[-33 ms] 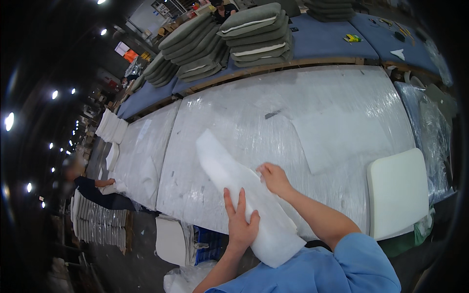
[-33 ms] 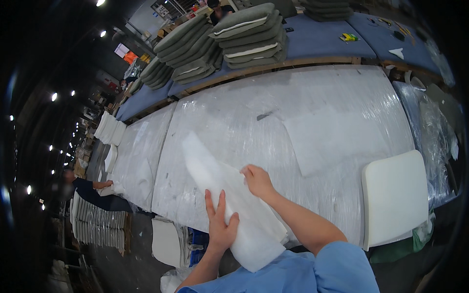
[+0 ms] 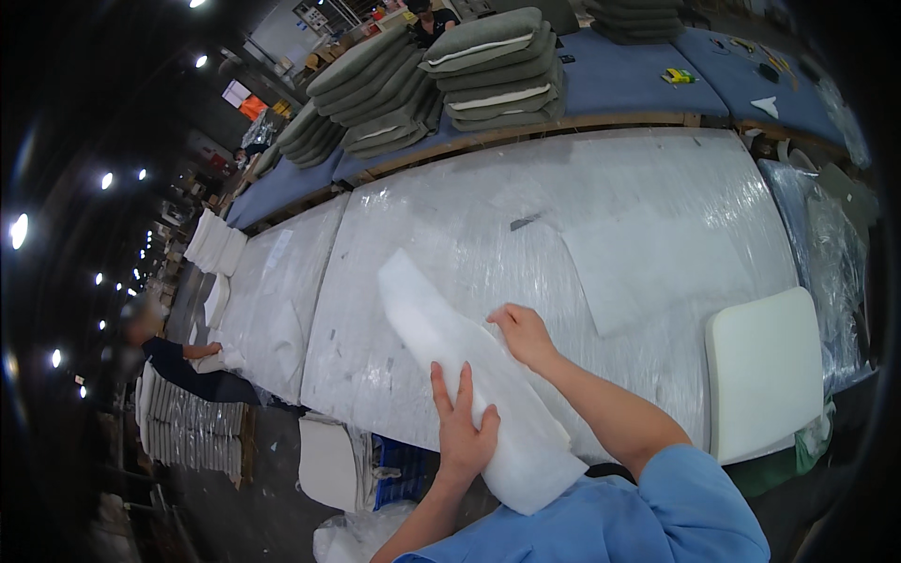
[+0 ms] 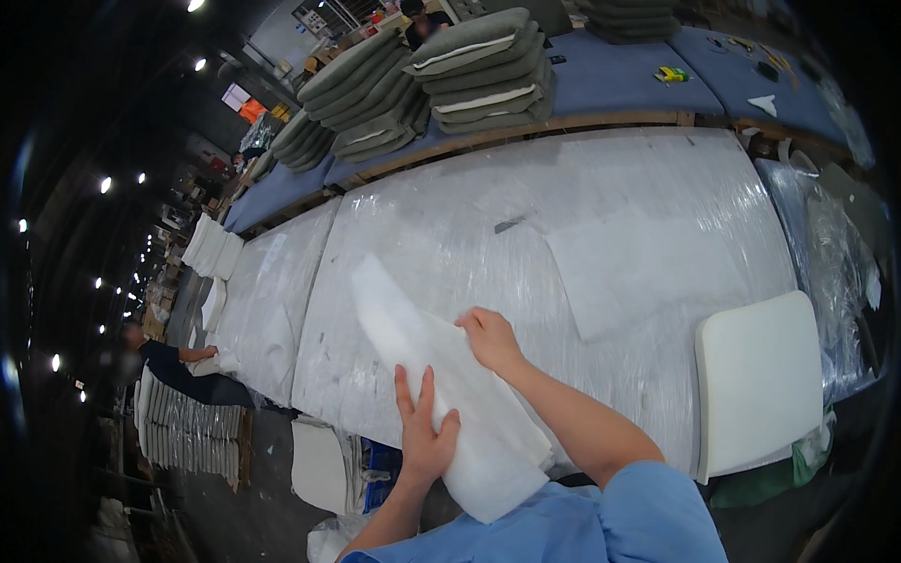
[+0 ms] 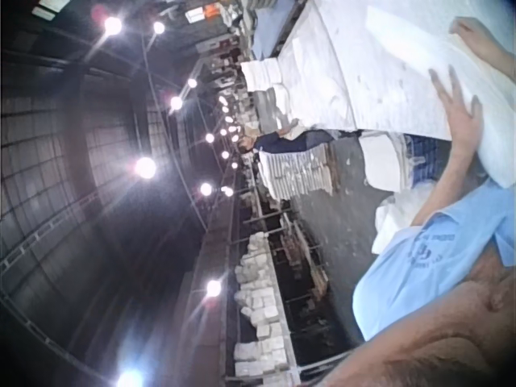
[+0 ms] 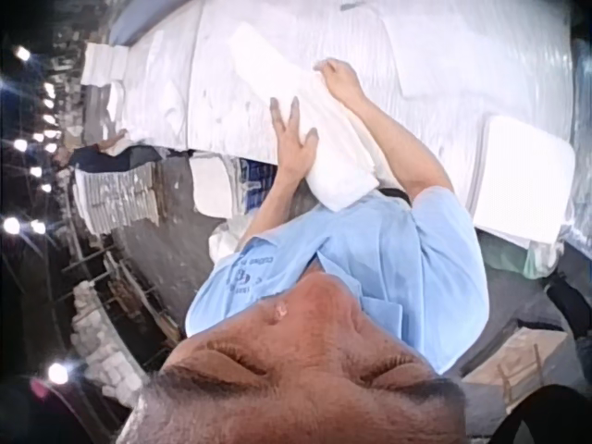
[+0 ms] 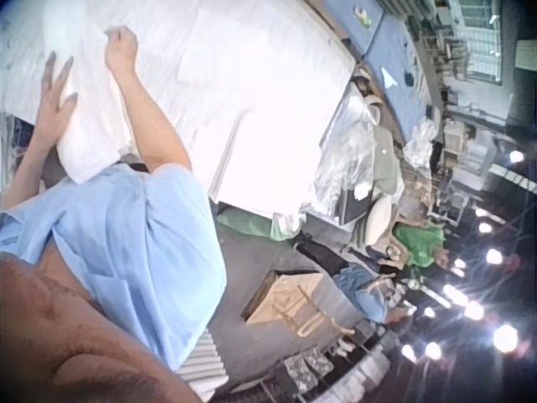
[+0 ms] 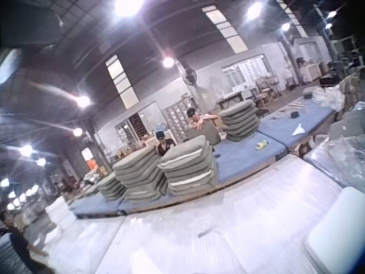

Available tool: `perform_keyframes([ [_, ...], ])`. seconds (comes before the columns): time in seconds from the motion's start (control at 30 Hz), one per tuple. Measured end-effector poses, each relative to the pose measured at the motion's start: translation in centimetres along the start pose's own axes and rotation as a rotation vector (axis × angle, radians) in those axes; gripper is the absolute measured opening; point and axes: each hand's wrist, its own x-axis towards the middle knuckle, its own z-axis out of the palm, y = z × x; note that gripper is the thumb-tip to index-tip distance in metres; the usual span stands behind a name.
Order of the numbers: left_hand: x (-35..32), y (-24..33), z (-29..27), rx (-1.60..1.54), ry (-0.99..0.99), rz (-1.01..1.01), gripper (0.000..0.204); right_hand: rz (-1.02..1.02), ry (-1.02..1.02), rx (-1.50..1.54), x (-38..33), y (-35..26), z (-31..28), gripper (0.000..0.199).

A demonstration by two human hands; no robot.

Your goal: The person wraps a rectangular white foam piece in plastic film on a workbench. They smooth the film, fold edges, and roll the foam to compact it, then place it aside. Other workers are visible in the background handling similar items.

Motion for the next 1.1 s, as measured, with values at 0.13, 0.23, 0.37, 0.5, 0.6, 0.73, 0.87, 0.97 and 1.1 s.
perform_keyframes([
  [0.13,0.2,-0.2,0.3,0.018,0.006,0.028,0.075,0.179,-0.061,0.082,2.8,-5.4,2.2,0.058],
  [0.23,0.6,-0.5,0.6,0.055,0.010,0.076,0.077,-0.041,-0.014,-0.132,3.2,-5.0,5.4,0.065],
  [0.37,1.3,-1.1,0.5,-0.013,0.020,0.074,0.074,0.003,-0.110,-0.070,3.2,-4.0,6.3,0.061],
  [0.5,4.9,-4.1,-2.3,-0.397,0.230,-0.131,0.070,-0.066,-0.093,-0.158,2.8,-3.5,6.4,0.058],
  [0.6,9.8,-7.2,-2.9,-0.128,0.317,-0.149,0.072,-0.091,-0.119,-0.202,2.0,-3.2,7.3,0.057],
  [0.73,12.6,-7.1,-1.4,0.018,0.212,-0.136,0.072,-0.070,-0.139,-0.200,2.5,-1.9,7.2,0.057],
  [0.87,12.9,-7.3,-1.2,0.051,0.207,-0.131,0.074,-0.061,-0.099,-0.184,3.0,-0.5,8.0,0.058],
  [0.97,12.6,-8.2,-2.0,0.166,0.180,-0.123,0.076,-0.096,-0.099,-0.166,3.3,-0.2,9.1,0.057],
  [1.1,12.1,-8.9,-2.5,0.185,0.157,-0.146,0.076,-0.181,-0.113,-0.329,3.6,1.5,9.9,0.050],
])
